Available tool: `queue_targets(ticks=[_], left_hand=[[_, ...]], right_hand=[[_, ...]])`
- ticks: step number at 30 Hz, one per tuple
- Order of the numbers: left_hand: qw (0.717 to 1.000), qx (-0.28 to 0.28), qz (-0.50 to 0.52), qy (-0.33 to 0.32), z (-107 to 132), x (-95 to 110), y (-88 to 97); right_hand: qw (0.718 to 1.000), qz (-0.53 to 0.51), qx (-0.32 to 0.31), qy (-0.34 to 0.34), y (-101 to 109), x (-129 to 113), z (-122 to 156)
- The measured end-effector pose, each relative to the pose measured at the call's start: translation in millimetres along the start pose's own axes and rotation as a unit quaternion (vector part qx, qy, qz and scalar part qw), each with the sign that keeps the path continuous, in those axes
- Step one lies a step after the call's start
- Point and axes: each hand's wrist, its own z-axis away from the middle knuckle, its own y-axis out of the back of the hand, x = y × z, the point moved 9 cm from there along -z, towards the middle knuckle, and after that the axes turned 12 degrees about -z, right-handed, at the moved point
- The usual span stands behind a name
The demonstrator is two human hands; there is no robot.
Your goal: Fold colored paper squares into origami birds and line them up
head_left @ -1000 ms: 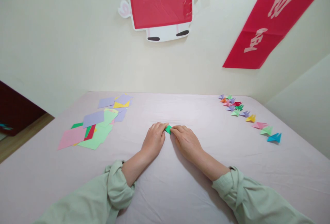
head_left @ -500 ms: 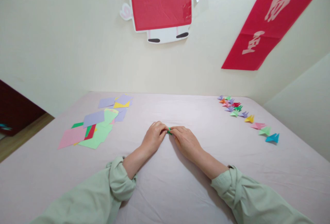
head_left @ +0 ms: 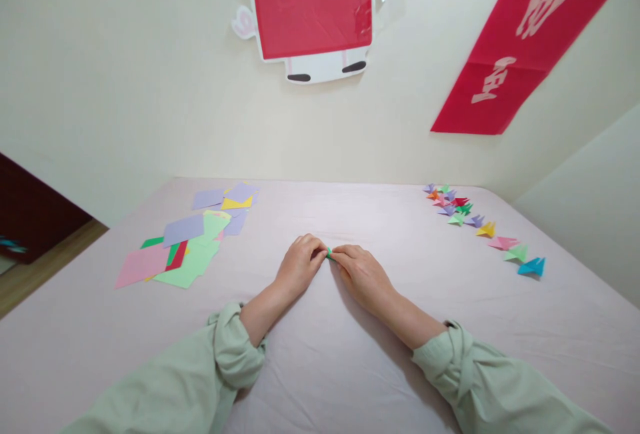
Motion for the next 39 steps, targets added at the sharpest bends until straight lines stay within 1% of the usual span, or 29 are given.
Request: queue_targets(ticks=[4, 7, 15, 23, 31, 39], left_hand=[[1.000, 0.008, -0.018, 0.005, 0, -1, 0.3], [1.000, 0.004, -0.021, 0.008, -1, -1, 0.0], [0.999, -0.002, -0.039, 0.008, -6, 1, -0.9], [0.999, -0.004, -0.051, 0.008, -7, 1, -3.0], [0.998, -0.004, -0.063, 0.016, -8, 0, -4.2], [0.997, -0.011, -0.068, 0.020, -10, 0, -7.2]], right_hand=[[1.000, 0.022, -0.013, -0.002, 0, -2, 2], [1.000, 0.017, -0.014, -0.001, 1, -1, 3], [0.999, -0.046, 0.021, 0.006, 10, 3, 1], [0.994, -0.100, 0.016, 0.034, 10, 6, -7], [0.996, -0.087, -0.006, 0.035, 8, 5, -8], [0.996, -0.082, -0.008, 0.027, 5, 10, -9]])
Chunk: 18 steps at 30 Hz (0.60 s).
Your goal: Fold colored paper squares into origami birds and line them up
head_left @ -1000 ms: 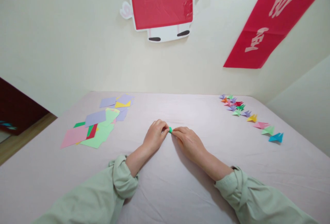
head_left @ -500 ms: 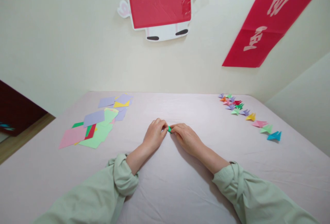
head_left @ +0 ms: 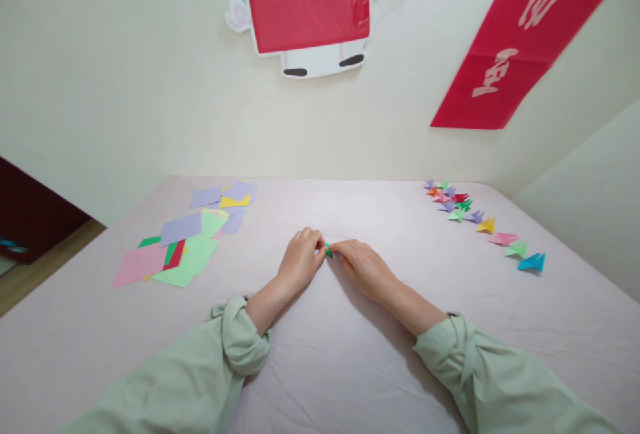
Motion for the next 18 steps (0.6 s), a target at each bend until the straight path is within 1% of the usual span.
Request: queue_targets(ticks=[5, 9, 11, 14, 18], left_hand=[[1.000, -0.001, -0.006, 0.000, 0, 2, 2.2], [1.000, -0.002, -0.009, 0.003, -1, 0, 2.0], [1.000, -0.001, -0.009, 0.003, -1, 0, 1.6], [1.000, 0.003, -0.009, 0.000, -1, 0, 1.4], [1.000, 0.010, -0.006, 0.006, -2, -2, 0.7]], right_hand=[[0.999, 0.026, -0.024, 0.022, -1, -5, 1], [0.996, 0.083, -0.034, 0.002, -2, -11, 1], [0.992, 0.118, -0.042, -0.003, -5, -14, 2], [0.985, 0.165, -0.049, 0.010, -11, -20, 4], [0.978, 0.198, -0.058, 0.027, -17, -24, 6]])
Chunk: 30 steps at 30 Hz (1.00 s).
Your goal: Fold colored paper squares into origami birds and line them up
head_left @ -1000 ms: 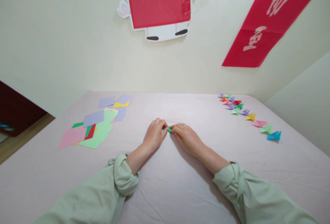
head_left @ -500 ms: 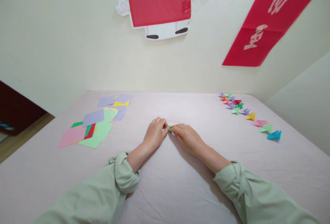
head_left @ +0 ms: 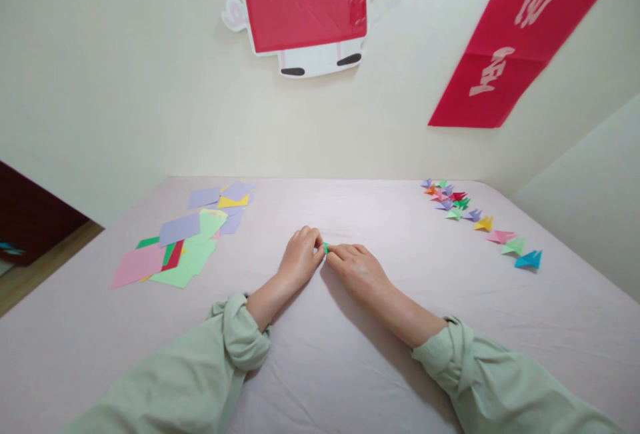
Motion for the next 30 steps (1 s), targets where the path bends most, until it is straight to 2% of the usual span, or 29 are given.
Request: queue_targets(ticks=[5, 8, 12, 14, 24, 30], left_hand=[[1.000, 0.002, 0.029, -0.002, 1, -5, 1.0], [0.998, 0.015, 0.059, -0.015, 9, -3, 9.7], [0.994, -0.008, 0.042, -0.100, 25, 17, 13.9], [0.993, -0.023, 0.011, -0.116, 31, 21, 12.0], [0.993, -0.044, -0.026, -0.108, 34, 21, 8.1], [0.993, -0.043, -0.006, -0.111, 35, 21, 9.7]], right_hand=[[1.000, 0.013, -0.001, -0.009, 1, 1, 1], [1.000, 0.010, 0.002, -0.014, 1, 3, 1], [1.000, -0.001, 0.010, -0.016, 0, 5, 3], [1.000, -0.007, 0.010, -0.021, -1, 6, 3], [0.996, -0.068, -0.012, -0.058, 4, 14, 3], [0.991, -0.122, 0.010, -0.054, 5, 19, 3]])
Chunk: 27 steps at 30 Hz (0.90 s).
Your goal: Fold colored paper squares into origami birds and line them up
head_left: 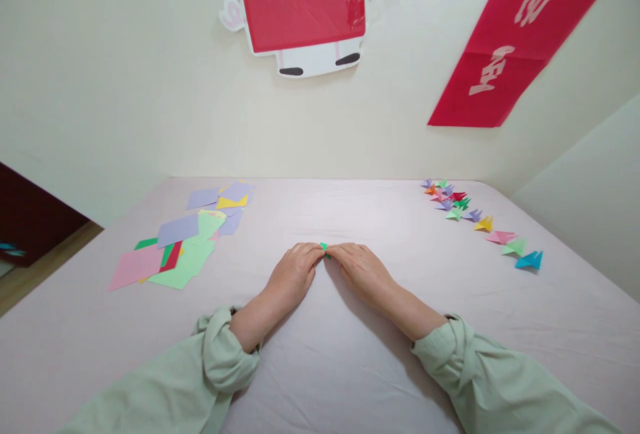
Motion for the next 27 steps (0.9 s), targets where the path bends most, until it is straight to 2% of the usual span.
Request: queue_targets(ticks=[6, 15, 27], left_hand=[[1.000, -0.006, 0.010, 0.003, 0.0, 0.4, -0.1], [0.999, 0.014, 0.039, 0.032, -1.1, -2.9, 3.5], [0.999, 0.015, 0.006, 0.036, -5.2, -8.1, -3.8]], right_hand=[[1.000, -0.015, 0.012, 0.019, -1.3, 2.8, -0.1], [1.000, 0.001, 0.009, 0.019, -0.9, -1.1, 0.8], [1.000, 0.012, 0.005, 0.017, 1.4, -5.1, 0.9]])
